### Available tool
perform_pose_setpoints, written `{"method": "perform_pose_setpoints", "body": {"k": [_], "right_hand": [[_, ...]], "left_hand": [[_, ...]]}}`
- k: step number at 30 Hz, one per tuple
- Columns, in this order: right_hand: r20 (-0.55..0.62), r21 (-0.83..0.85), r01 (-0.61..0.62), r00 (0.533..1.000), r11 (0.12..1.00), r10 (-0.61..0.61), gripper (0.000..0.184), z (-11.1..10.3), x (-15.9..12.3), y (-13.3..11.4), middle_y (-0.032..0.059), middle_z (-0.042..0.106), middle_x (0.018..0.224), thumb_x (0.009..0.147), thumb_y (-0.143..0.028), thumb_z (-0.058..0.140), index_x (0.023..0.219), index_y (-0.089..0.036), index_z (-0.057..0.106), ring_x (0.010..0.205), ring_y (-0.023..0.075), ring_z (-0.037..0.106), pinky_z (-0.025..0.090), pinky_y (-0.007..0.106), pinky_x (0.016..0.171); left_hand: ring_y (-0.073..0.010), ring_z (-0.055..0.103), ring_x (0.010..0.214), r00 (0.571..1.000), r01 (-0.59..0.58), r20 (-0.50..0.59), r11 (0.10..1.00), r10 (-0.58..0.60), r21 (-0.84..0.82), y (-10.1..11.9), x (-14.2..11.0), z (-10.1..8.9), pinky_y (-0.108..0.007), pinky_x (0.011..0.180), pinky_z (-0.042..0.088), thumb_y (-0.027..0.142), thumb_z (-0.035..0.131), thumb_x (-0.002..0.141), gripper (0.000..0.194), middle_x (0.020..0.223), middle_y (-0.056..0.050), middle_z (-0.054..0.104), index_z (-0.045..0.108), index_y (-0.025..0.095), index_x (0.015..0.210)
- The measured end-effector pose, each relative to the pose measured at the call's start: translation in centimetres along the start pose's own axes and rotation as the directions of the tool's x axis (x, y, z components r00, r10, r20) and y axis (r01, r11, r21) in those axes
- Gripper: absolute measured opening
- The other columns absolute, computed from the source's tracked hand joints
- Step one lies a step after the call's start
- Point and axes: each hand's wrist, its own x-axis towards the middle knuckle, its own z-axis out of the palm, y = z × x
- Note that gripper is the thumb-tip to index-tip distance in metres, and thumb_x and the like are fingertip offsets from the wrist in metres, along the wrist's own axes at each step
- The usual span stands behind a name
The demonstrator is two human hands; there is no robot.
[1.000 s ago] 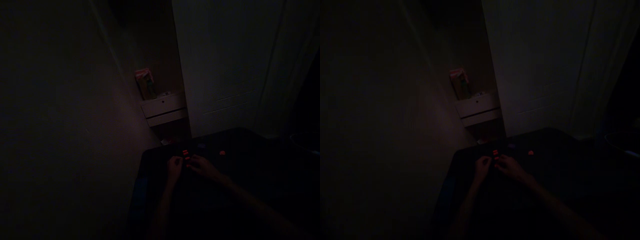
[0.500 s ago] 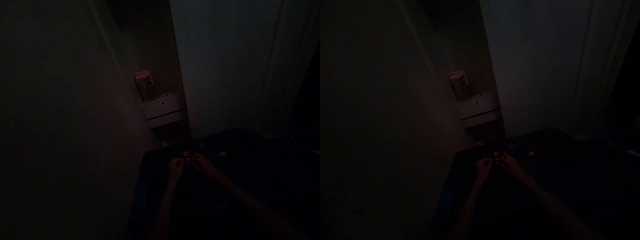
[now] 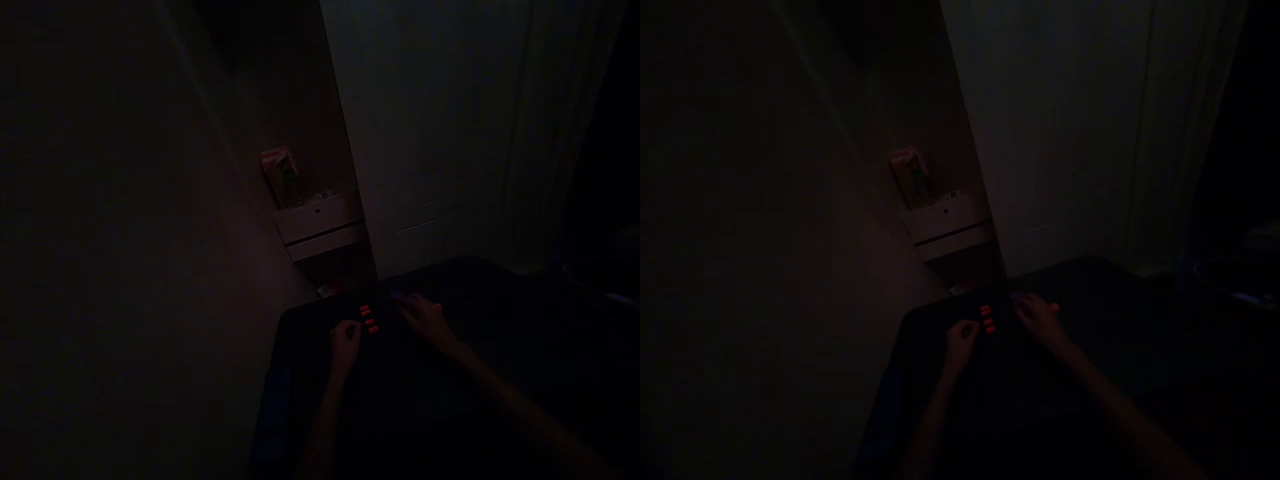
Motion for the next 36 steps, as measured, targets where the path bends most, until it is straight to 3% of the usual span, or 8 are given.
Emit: {"method": "perform_pose_setpoints", "body": {"k": [4, 9, 13, 16, 22, 27, 32, 36], "right_hand": [[-0.149, -0.342, -0.225, 0.972, 0.912, 0.184, 0.033, -3.1, -1.2, 3.5, 0.0168, 0.067, 0.118, 0.088, -0.03, 0.058, 0.115, -0.018, 0.073, 0.102, 0.0326, 0.063, 0.051, 0.043, 0.083], [-0.055, -0.26, -0.24, 0.971, 0.935, 0.234, 0.028, -3.9, -2.0, 4.2, 0.0175, 0.071, 0.103, 0.088, -0.027, 0.054, 0.1, -0.015, 0.077, 0.092, 0.0306, 0.066, 0.052, 0.042, 0.079], [-0.006, 0.134, -0.244, 0.969, 0.961, 0.247, 0.033, -3.5, -2.2, 0.9, 0.0139, 0.074, 0.11, 0.092, -0.039, 0.052, 0.105, -0.018, 0.074, 0.1, 0.0293, 0.069, 0.052, 0.041, 0.089], [0.058, 0.417, -0.29, 0.954, 0.861, 0.294, 0.036, -2.3, -3.4, -3.1, 0.0096, 0.076, 0.109, 0.092, -0.047, 0.052, 0.107, -0.02, 0.072, 0.1, 0.0275, 0.07, 0.052, 0.037, 0.087], [0.11, 0.664, -0.296, 0.947, 0.686, 0.302, 0.035, 2.2, -6.1, -9.6, 0.0079, 0.078, 0.092, 0.085, -0.051, 0.063, 0.09, -0.018, 0.076, 0.089, 0.0268, 0.071, 0.054, 0.034, 0.082], [0.141, 0.698, -0.308, 0.944, 0.647, 0.297, 0.034, 3.9, -6.8, -11.2, 0.0088, 0.079, 0.095, 0.084, -0.05, 0.066, 0.091, -0.019, 0.077, 0.09, 0.0283, 0.072, 0.055, 0.038, 0.084], [0.113, 0.596, -0.279, 0.958, 0.753, 0.265, 0.026, 3.9, -7.2, -11.4, 0.0077, 0.077, 0.089, 0.091, -0.04, 0.06, 0.092, -0.019, 0.075, 0.084, 0.0249, 0.071, 0.055, 0.035, 0.079], [0.105, 0.547, -0.135, 0.99, 0.826, 0.093, 0.023, 3.6, -7.4, -11.6, 0.0084, 0.075, 0.105, 0.094, -0.031, 0.059, 0.106, -0.022, 0.076, 0.098, 0.0241, 0.069, 0.053, 0.037, 0.091]], "left_hand": [[-0.02, 0.071, 0.079, 1.0, 0.002, -0.014, 1.0, -0.002, -0.019, 0.0, 0.0, 0.3, -0.031, 0.074, 0.054, 0.02, 0.063, 0.082, 0.013, 0.084, -0.007, 0.077, 0.075, 0.017, 0.08], [-0.0202, 0.07, 0.077, 0.999, 0.011, -0.03, 0.999, -0.012, -0.03, 0.3, -0.1, 0.4, -0.032, 0.073, 0.053, 0.021, 0.062, 0.083, 0.015, 0.082, -0.006, 0.076, 0.075, 0.017, 0.079], [-0.0216, 0.07, 0.082, 0.999, 0.004, -0.041, 0.999, -0.006, -0.04, 1.7, -0.4, 0.0, -0.034, 0.077, 0.053, 0.023, 0.062, 0.085, 0.015, 0.086, -0.007, 0.076, 0.076, 0.018, 0.082], [-0.0225, 0.071, 0.089, 0.999, -0.012, -0.05, 0.991, 0.005, -0.136, 3.3, -1.4, -0.5, -0.035, 0.083, 0.054, 0.026, 0.062, 0.087, 0.017, 0.095, -0.009, 0.077, 0.075, 0.017, 0.091], [-0.0252, 0.074, 0.093, 0.984, 0.125, 0.16, 0.948, -0.08, -0.293, 3.8, -5.4, -1.5, -0.036, 0.083, 0.058, 0.038, 0.069, 0.085, 0.036, 0.106, -0.012, 0.077, 0.073, 0.017, 0.114], [-0.0282, 0.074, 0.095, 0.977, 0.182, 0.178, 0.904, -0.12, -0.386, 2.9, -6.7, -2.2, -0.039, 0.086, 0.059, 0.04, 0.072, 0.08, 0.035, 0.105, -0.013, 0.079, 0.077, 0.016, 0.105], [-0.0277, 0.074, 0.09, 0.981, 0.17, 0.139, 0.944, -0.135, -0.282, 3.6, -7.1, -2.6, -0.039, 0.085, 0.057, 0.04, 0.064, 0.084, 0.029, 0.098, -0.01, 0.08, 0.079, 0.018, 0.096], [-0.0262, 0.072, 0.082, 0.988, 0.116, 0.132, 0.965, -0.086, -0.237, 3.7, -7.4, -2.9, -0.034, 0.075, 0.054, 0.039, 0.056, 0.089, 0.031, 0.088, -0.01, 0.079, 0.077, 0.017, 0.087]]}}
